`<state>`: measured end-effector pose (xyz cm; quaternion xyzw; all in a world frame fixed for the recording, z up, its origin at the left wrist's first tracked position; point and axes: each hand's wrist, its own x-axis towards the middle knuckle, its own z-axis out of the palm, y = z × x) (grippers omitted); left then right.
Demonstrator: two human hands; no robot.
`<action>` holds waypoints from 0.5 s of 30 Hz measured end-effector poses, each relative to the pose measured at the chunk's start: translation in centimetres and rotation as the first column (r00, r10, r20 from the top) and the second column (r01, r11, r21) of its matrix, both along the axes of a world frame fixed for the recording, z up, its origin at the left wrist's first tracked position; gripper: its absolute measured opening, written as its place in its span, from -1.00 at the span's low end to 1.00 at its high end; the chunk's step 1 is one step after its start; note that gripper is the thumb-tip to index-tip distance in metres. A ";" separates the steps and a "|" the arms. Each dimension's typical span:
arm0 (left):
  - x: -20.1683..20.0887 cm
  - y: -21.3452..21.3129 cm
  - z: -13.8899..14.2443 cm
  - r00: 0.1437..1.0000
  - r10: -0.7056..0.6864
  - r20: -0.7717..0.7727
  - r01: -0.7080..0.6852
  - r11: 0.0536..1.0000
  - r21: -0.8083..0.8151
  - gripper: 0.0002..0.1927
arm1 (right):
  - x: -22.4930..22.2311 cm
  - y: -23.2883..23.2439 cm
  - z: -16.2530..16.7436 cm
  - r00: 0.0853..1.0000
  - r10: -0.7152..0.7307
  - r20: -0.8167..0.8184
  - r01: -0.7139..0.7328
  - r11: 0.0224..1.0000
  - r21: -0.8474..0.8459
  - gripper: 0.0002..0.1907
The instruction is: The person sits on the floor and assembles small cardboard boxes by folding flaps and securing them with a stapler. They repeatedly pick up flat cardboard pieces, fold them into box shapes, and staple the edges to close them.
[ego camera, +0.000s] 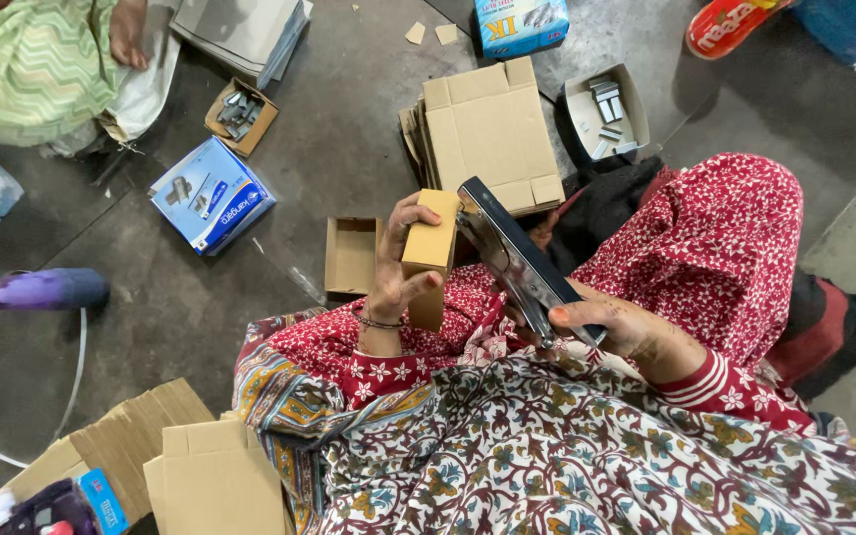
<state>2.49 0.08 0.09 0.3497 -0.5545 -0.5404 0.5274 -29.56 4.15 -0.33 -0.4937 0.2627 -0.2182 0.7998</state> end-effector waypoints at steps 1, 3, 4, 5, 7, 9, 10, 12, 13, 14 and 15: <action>0.1 0.0 0.1 1.000 -0.006 0.019 0.006 1.000 0.004 -0.19 | -0.1 -0.1 0.0 0.999 0.038 -0.013 -0.040 0.969 -0.242 -0.40; 0.3 -0.1 0.3 0.985 0.033 0.170 -0.013 0.993 -0.117 -0.21 | -0.3 -0.2 0.2 0.997 -0.015 -0.076 0.033 0.971 0.237 -0.29; 0.3 0.0 0.3 0.969 0.058 0.242 -0.015 0.984 -0.176 -0.22 | -0.3 -0.3 0.4 0.993 -0.025 -0.114 0.076 0.882 0.464 -0.23; 0.3 0.0 0.4 0.967 0.050 0.250 -0.008 0.986 -0.165 -0.22 | -0.2 -0.3 0.7 0.988 -0.019 -0.155 0.086 0.896 0.436 -0.23; 0.3 0.1 0.5 0.963 0.034 0.269 0.005 0.990 -0.143 -0.22 | 0.0 -0.4 1.4 0.972 -0.010 -0.234 0.100 0.921 0.376 -0.22; 0.2 0.1 0.5 0.963 0.031 0.269 0.010 0.989 -0.148 -0.22 | 0.4 -0.5 2.0 0.978 -0.025 -0.208 0.112 0.902 0.418 -0.28; 0.2 0.1 0.5 0.963 0.030 0.270 0.012 0.988 -0.151 -0.22 | 0.6 -0.6 2.2 0.980 -0.033 -0.194 0.117 0.891 0.438 -0.31; 0.2 0.0 0.5 0.964 0.030 0.264 0.010 0.989 -0.148 -0.22 | 1.1 -0.7 2.5 0.977 -0.068 -0.203 0.139 0.922 0.362 -0.31; 0.2 0.1 0.6 0.965 0.029 0.261 0.009 0.989 -0.145 -0.22 | 1.4 -0.7 2.5 0.975 -0.086 -0.207 0.151 0.934 0.324 -0.31; 0.3 0.1 0.6 0.960 0.023 0.278 0.019 0.989 -0.147 -0.23 | 1.7 -0.8 2.3 0.980 -0.073 -0.185 0.133 0.932 0.336 -0.33; 0.3 0.1 0.7 0.955 0.016 0.296 0.030 0.988 -0.150 -0.24 | 1.9 -0.8 2.1 0.985 -0.061 -0.162 0.114 0.931 0.346 -0.36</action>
